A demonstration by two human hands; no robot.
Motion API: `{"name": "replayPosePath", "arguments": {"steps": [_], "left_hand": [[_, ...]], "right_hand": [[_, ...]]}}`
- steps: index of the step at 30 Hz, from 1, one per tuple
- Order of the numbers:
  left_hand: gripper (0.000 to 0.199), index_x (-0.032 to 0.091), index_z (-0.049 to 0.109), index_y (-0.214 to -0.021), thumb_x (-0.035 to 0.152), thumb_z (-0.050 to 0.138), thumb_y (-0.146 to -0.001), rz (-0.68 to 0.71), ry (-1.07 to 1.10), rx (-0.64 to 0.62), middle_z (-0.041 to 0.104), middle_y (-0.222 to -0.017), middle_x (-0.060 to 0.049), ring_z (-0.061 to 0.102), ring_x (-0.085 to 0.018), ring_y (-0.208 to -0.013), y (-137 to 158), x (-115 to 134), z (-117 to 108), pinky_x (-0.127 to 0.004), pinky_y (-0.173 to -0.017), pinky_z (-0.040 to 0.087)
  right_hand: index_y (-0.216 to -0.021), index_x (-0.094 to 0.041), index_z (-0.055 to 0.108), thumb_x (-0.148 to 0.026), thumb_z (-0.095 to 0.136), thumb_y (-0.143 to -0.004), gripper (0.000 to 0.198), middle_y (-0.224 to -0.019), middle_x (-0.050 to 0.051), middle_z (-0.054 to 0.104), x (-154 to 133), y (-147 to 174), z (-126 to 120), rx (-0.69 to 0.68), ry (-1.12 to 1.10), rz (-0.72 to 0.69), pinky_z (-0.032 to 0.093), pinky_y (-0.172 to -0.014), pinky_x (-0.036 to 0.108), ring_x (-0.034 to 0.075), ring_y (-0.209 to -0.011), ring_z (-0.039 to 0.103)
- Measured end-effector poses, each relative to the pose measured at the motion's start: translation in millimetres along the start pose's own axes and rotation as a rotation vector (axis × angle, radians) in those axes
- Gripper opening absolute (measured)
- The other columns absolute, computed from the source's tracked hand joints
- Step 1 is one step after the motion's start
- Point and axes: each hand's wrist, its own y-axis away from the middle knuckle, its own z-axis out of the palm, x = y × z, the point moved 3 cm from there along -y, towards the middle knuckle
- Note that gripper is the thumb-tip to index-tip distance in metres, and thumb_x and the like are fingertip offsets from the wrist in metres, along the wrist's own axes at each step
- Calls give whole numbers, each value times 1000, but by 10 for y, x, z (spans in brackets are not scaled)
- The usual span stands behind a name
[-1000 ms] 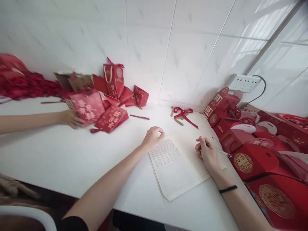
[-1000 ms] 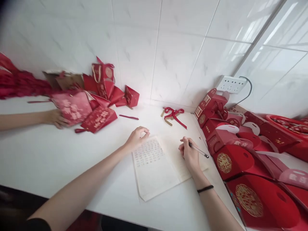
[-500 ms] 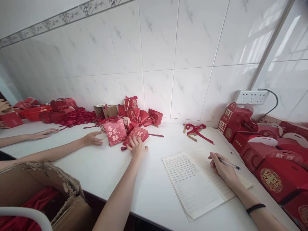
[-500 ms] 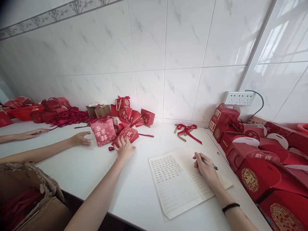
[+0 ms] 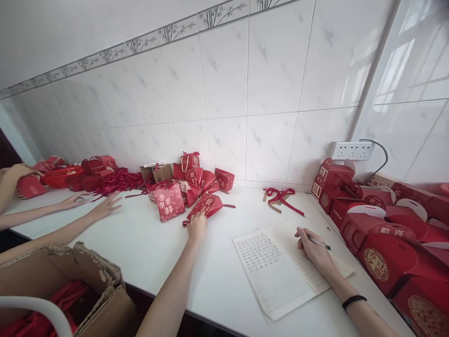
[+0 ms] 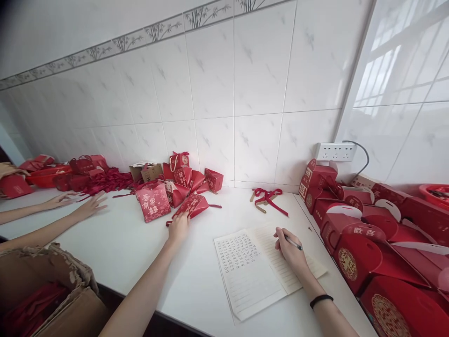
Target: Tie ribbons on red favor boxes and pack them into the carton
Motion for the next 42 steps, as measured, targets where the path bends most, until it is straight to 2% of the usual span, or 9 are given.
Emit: {"name": "replayPosePath", "arguments": {"steps": [7,14,20,22,25,29,33,38,42], "left_hand": [[36,21,60,-109,15,31,-89,236,255,242,61,-112,-8,57,-22,-106,791,-171,-144,-39,-91,49],[29,21,61,-82,13,34,-86,396,486,484,55,-104,-8,58,-19,-103,1264,-393,-689,-35,-86,52],[34,20,62,-69,8,34,-84,567,655,543,60,-102,-6,60,-16,-98,1421,-247,-772,-34,-85,53],[35,20,62,-66,9,35,-85,578,723,526,60,-101,-6,60,-16,-96,1487,-194,-722,-34,-85,53],[32,20,63,-69,13,36,-84,582,858,405,58,-104,-7,60,-17,-96,1595,-118,-694,-34,-82,54],[17,19,58,-91,26,45,-82,426,1063,240,50,-118,-11,58,-20,-102,1657,-35,-786,-33,-80,54],[42,21,46,-115,36,58,-78,235,1066,104,55,-120,-10,61,-18,-97,1562,112,-959,-32,-82,52],[22,18,63,-79,39,58,-79,297,987,1,67,-80,-3,63,-17,-81,1481,354,-1112,-28,-78,50],[18,18,60,-74,34,57,-80,315,1018,63,65,-75,0,62,-15,-75,1578,451,-1072,-25,-74,50]], "right_hand": [[-66,-19,53,-66,43,-75,49,-46,1,50,-76,50,0,27,11,-85,33,-37,26,16,-37,43],[-65,-22,49,-68,51,-72,47,-55,6,56,-399,335,-2,35,17,-179,39,-44,30,19,-46,50],[-82,-18,55,-66,57,-72,49,-88,8,63,-877,912,623,-184,-98,-282,51,-69,35,24,-79,60],[-87,-18,55,-59,59,-76,43,-94,8,62,-1032,1128,861,-295,-260,-335,50,-74,36,24,-85,59],[-81,-18,51,-53,64,-74,38,-82,5,60,-1163,1298,1028,-251,-347,-298,48,-68,33,22,-75,58],[-74,-20,44,-49,69,-71,38,-67,-1,54,-1212,1355,999,-181,-347,-261,43,-55,27,18,-61,52],[-76,-21,41,-44,68,-74,35,-66,-3,53,-1246,1470,900,-168,-293,-361,39,-53,25,15,-57,49],[-79,-22,40,-41,66,-77,33,-70,-1,55,-1271,1640,821,10,-165,-460,42,-53,27,16,-57,52],[-95,-22,37,-35,64,-82,33,-112,12,53,-1280,1736,810,277,-175,-689,49,-76,38,23,-97,57]]}}
